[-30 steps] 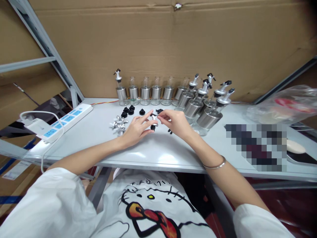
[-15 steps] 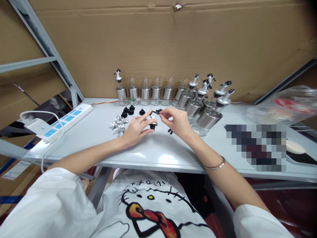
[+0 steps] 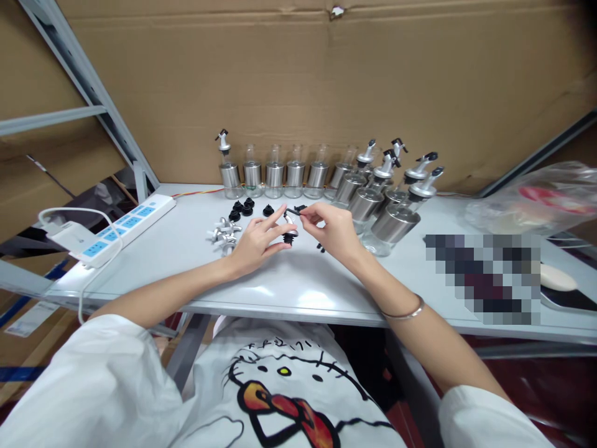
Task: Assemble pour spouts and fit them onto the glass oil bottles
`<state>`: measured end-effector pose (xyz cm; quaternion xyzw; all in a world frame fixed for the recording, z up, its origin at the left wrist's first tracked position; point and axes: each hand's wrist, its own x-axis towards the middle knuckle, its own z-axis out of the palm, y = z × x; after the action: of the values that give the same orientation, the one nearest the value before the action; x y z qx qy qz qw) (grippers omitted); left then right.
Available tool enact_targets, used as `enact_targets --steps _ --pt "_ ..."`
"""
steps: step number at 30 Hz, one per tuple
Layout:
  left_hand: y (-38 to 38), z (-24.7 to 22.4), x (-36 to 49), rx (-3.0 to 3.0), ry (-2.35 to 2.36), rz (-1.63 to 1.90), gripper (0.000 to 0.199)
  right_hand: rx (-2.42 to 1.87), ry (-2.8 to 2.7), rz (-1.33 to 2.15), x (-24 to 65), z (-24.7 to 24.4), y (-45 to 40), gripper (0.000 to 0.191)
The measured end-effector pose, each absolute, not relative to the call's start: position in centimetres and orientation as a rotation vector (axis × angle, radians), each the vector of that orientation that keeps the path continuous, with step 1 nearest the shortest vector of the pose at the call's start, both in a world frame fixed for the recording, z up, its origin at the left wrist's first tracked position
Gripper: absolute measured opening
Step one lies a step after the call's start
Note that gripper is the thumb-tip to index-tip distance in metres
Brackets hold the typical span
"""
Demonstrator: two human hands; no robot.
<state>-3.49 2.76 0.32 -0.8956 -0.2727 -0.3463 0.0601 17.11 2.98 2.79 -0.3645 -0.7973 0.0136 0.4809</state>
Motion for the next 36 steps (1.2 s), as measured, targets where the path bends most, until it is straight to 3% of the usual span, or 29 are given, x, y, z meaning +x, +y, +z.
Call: enact_targets --steps 36 --pt "2.61 0.24 -3.55 -2.661 -0.852 -1.075 0.040 -0.763 -2.013 -0.082 17.20 3.12 2.27 0.010"
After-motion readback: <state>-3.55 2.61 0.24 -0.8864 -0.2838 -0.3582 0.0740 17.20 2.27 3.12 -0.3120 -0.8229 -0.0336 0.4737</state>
